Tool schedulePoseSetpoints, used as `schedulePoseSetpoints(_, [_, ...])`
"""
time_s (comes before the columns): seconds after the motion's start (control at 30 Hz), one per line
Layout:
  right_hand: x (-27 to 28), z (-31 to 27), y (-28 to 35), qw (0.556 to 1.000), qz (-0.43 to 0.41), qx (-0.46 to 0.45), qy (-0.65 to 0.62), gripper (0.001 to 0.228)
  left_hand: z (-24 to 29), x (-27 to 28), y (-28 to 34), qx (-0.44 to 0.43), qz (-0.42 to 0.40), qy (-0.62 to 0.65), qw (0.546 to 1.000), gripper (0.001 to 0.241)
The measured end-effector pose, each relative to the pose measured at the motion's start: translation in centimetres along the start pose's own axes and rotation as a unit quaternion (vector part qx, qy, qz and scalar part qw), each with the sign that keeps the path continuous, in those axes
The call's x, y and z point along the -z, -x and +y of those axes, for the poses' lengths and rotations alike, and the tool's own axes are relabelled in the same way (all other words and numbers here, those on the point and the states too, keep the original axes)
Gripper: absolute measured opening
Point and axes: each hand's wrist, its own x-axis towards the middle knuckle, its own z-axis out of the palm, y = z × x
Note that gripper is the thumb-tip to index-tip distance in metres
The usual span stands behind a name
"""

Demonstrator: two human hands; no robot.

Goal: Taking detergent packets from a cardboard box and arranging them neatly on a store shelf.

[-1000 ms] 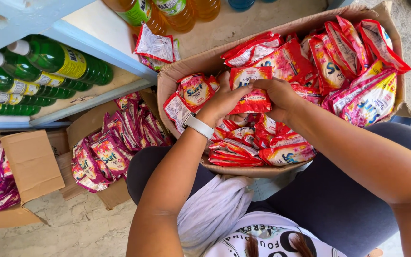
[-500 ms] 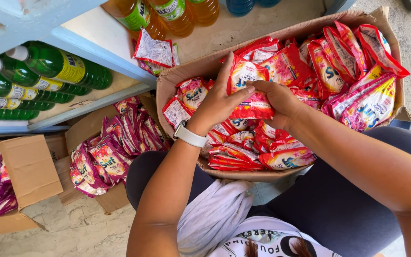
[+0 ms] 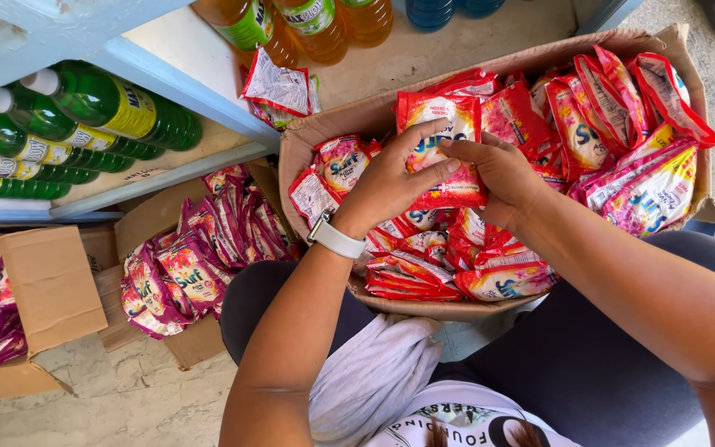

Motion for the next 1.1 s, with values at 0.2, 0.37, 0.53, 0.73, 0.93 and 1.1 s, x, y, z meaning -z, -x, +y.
schedulePoseSetpoints(0.2, [-0.6, -1.4, 1.1, 1.0, -0.022, -0.021, -0.001, 0.025, -0.2, -0.5, -0.1, 0.003, 0.01, 0.056, 0.998, 0.064])
schedulePoseSetpoints(0.37, [-0.9, -1.7, 1.3, 0.999, -0.036, -0.035, -0.021, 0.023, -0.4, -0.8, -0.3, 0.04, 0.034, 0.147, 0.988, 0.071])
schedulePoseSetpoints(0.53, [0.3, -0.8, 0.3, 0.996, -0.06, -0.047, -0.034, 0.024, -1.1, -1.1, -0.6, 0.017, 0.078, 0.202, 0.976, 0.079])
schedulePoseSetpoints(0.73, [1.1, 0.5, 0.0, 0.999, -0.051, -0.01, 0.016, 0.027, -1.4, -1.2, -0.7, 0.099, 0.078, 0.248, 0.961, 0.088])
schedulePoseSetpoints(0.93, [0.2, 1.4, 1.1, 0.999, -0.042, 0.0, 0.022, 0.038, -0.8, -0.8, -0.6, 0.161, 0.091, 0.38, 0.906, 0.081])
schedulePoseSetpoints(1.1, [-0.8, 0.3, 1.9, 0.996, -0.059, 0.022, 0.063, 0.038, -1.5, -1.3, -0.7, 0.082, 0.115, 0.325, 0.935, 0.072])
